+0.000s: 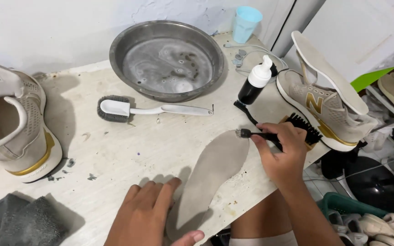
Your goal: The person scrubs a shoe insole with a small brush, then uses a larger brush to clean the same insole. They also clean the bristles of the small brush using the larger brush.
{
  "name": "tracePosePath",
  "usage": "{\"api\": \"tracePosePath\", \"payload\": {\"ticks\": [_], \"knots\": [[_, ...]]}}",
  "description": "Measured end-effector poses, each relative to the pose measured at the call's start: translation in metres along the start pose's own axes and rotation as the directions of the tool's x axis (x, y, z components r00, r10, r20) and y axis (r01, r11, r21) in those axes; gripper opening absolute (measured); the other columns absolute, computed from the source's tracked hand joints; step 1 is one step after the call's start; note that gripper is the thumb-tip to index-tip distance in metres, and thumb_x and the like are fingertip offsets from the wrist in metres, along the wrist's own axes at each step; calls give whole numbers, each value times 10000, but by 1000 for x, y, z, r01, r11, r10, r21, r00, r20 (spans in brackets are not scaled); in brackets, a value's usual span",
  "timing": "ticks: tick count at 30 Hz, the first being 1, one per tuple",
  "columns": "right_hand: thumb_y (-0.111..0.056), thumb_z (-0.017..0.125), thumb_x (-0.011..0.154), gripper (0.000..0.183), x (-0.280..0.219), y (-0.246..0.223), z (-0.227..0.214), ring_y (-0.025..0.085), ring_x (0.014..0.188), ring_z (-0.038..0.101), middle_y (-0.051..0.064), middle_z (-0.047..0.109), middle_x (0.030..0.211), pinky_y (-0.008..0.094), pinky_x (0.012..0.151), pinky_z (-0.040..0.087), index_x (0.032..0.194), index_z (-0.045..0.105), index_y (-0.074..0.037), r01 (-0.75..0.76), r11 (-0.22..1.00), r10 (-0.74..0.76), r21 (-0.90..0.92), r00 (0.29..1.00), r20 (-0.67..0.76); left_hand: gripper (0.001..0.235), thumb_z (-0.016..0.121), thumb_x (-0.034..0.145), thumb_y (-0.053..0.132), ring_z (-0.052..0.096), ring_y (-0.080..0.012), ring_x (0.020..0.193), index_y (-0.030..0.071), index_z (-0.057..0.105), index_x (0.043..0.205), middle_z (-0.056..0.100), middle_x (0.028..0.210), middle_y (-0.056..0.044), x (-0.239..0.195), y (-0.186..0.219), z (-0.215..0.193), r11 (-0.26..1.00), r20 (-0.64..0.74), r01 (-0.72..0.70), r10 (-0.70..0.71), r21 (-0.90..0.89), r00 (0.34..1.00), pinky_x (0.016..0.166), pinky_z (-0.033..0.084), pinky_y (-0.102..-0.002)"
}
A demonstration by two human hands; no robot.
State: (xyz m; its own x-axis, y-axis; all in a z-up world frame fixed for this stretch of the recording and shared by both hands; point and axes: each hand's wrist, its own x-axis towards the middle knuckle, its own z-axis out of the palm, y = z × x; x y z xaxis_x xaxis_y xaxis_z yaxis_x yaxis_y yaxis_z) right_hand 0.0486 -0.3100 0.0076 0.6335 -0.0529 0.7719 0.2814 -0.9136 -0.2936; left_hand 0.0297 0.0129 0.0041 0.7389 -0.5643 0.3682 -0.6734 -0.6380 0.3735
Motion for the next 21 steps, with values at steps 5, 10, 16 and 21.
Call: {"api": "tracePosePath", "payload": {"ticks": [5,10,16,21], "knots": [[-128,837,896,206,-1,-5,-5,186,901,650,22,724,998,395,977,372,1060,722,-81,-37,999,38,13,999,-10,617,586,1000,576,611,-203,636,24,586,1276,644,740,-56,-2,5,-4,858,57,-266,322,-439,945,799,442,-363],[-139,685,950,66,-6,-4,-12,149,727,570,2,641,787,364,895,373,916,655,-91,85,981,-81,174,996,-29,191,518,930,249,522,-204,558,118,602,819,585,622,-43,5,-6,-3,898,-114,-405,390,-175,914,682,341,-362],[-360,579,875,190,-25,-28,-40,145,772,581,-60,634,748,398,887,281,813,659,-199,201,960,-253,196,923,290,290,577,775,163,620,-184,892,167,743,1012,652,937,23,9,-14,-7,963,-49,0,-14,-270,999,825,316,-408],[-336,636,863,125,-26,-41,-38,155,795,576,-51,585,782,421,869,240,832,685,-225,247,965,-262,89,905,335,380,546,796,166,590,-198,1059,160,726,1131,617,1086,9,12,-10,-11,965,-30,18,-27,-261,999,865,288,-433]]}}
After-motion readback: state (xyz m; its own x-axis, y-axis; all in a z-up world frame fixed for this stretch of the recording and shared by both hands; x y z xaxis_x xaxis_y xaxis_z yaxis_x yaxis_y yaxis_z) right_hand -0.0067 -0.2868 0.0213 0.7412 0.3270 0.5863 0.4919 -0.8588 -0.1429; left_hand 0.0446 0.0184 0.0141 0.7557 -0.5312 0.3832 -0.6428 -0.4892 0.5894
